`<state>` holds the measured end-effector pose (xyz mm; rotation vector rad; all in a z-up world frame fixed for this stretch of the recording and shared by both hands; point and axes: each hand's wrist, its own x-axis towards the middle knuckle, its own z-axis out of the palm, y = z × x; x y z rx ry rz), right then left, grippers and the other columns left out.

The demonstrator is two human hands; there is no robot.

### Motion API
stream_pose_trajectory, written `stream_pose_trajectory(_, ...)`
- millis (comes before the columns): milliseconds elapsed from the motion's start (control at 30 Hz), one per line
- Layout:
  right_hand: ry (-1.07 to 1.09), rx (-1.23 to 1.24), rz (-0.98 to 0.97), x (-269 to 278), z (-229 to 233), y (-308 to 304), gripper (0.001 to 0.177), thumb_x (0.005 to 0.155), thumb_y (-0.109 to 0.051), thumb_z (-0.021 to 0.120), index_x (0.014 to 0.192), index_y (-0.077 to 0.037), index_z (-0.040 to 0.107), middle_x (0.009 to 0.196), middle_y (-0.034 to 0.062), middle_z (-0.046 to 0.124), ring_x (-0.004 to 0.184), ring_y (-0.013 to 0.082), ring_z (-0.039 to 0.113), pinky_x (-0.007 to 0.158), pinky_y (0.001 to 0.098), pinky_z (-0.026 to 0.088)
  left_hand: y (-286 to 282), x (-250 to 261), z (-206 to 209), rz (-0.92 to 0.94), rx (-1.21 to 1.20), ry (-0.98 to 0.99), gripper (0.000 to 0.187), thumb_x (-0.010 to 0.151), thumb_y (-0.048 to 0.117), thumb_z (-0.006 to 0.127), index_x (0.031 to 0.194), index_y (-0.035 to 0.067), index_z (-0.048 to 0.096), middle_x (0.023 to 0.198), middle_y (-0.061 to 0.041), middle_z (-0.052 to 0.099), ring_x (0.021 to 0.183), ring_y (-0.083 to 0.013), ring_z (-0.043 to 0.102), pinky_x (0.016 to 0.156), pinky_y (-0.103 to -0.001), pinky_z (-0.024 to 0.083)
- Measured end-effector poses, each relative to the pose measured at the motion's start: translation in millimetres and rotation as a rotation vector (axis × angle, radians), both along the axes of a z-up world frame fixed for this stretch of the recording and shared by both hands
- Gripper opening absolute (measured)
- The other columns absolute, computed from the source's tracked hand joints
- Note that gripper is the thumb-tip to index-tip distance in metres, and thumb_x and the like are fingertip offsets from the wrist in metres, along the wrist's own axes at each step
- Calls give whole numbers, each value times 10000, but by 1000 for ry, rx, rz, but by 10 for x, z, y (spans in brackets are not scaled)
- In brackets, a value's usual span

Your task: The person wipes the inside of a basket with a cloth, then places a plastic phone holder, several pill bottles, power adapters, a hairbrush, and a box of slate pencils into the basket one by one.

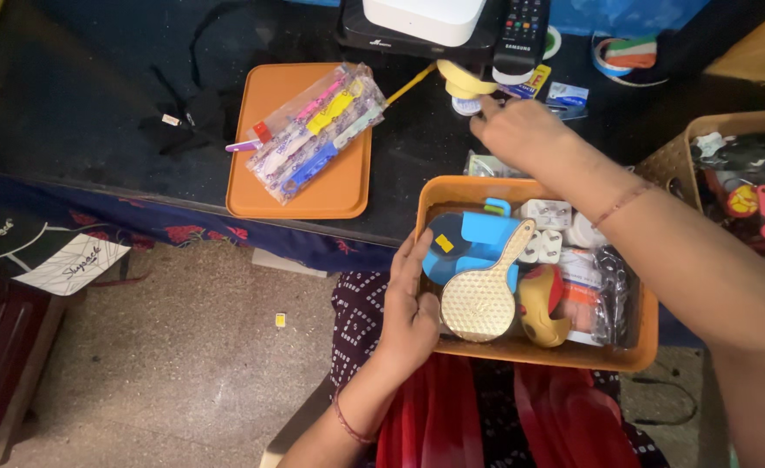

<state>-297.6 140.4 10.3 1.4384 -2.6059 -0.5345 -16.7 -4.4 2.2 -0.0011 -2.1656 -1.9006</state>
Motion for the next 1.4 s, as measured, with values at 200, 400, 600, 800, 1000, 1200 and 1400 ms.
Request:
stream_pose_trajectory(200,-220,65,-146,-98,133,74,523,763,-186,792,1262,-134,645,1229,194,658,1028,328,721,833,434,613,19,-50,-19,1,34,10,841,704,-188,361,1532,-44,414,1623,-266,344,1544,-380,346,1255,-395,277)
stream_pose_trajectory(400,-384,-420,-189,339,731,350,611,755,-248,802,1275,-27,569,1227,236,650,1074,400,691,908,468,574,19,-41,-41,9,49,-2,832,710,-173,356,1530,-40,420,1624,-261,349,1522,-366,385,1217,-373,325)
stream_pose_trajectory(600,-1204,-680,218,728,868,313,586,821,-114,723,1372,-49,536,1199,176,688,1126,352,701,1002,366,554,12,-67,-56,29,-39,31,841,703,-173,378,1532,-41,421,1612,-265,370,1526,-373,374,1235,-368,304)
stream_pose_trajectory(800,-658,-484,219,1063,656,17,408,804,-5,672,1191,-123,719,1345,96,654,1142,331,679,931,395,545,18,-84,25,11,22,30,862,693,-175,359,1541,-31,425,1610,-252,374,1531,-355,375,1254,-371,283)
stream_pose_trajectory(1000,-584,-420,37,1148,753,52,395,754,-160,743,1141,-100,696,1177,115,697,1007,362,692,809,469,557,23,-72,65,-19,127,6,871,698,-180,332,1549,-14,413,1626,-244,328,1527,-345,369,1240,-374,304)
stream_pose_trajectory(1200,-606,-378,-55,1140,632,-13,493,769,-225,781,1232,-118,654,1003,135,728,932,379,707,785,500,549,19,-106,-8,-23,113,-2,859,700,-172,343,1544,-23,393,1625,-241,307,1528,-349,364,1240,-377,299)
stream_pose_trajectory(1400,-510,-387,-33,1222,616,73,648,748,-289,795,1339,-99,611,1072,156,706,953,361,698,810,480,568,12,-139,16,-13,63,5,875,683,-175,351,1543,-30,406,1608,-247,340,1532,-360,355,1258,-387,271)
